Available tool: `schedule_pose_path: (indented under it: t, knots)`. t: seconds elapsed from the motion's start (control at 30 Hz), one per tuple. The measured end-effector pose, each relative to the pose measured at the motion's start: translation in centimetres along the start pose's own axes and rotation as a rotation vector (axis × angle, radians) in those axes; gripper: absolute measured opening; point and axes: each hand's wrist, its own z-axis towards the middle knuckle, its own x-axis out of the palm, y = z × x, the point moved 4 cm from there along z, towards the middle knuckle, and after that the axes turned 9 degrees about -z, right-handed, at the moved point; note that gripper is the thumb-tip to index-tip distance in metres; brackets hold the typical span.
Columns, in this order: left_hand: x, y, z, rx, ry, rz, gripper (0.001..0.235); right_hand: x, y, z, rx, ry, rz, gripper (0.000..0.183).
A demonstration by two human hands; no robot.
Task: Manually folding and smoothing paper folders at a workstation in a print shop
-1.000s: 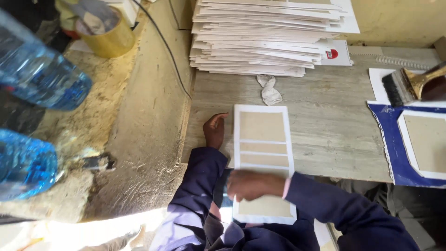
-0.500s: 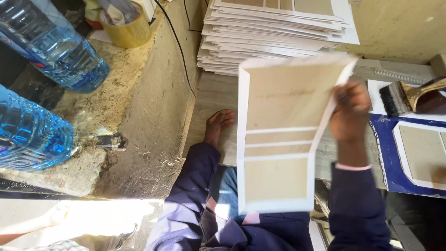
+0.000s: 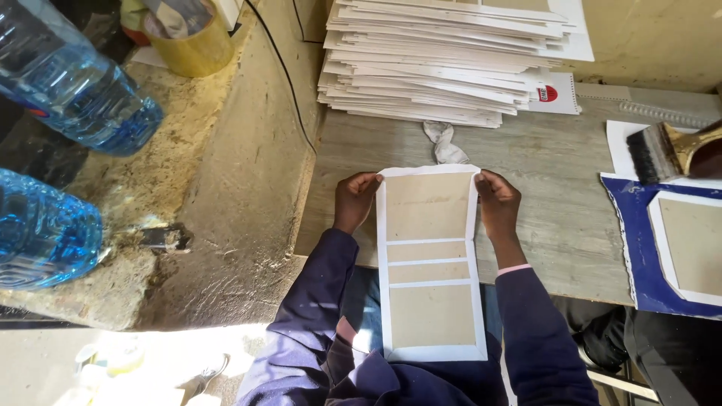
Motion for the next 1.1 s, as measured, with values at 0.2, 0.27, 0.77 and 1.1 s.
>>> schedule_pose_path:
  t: [0.2,0.27,0.77,1.1]
  knots:
    - [0.4,-1.6,0.0,0.026,-0.043,0.009,0.013,-0.7,-1.5,1.4,0.211,0.017,0.137,0.023]
    - [1.1,-2.3,0.1,0.030,-0.063,0.016,0.013,-0.5,-1.6,1.1,0.229,0.000,0.148,0.021]
    - [-0.4,-1.7,0.5,-0.009,-0.148,0.060,0.015,0.6,-0.5,-0.6,0.327,0.155,0.314,0.013]
    - [-0.1,0.4,-0.3,-0.014,-0.050,-0.200,0.020,1.2,-4.2,0.5,0.197,-0.018,0.113,0.014]
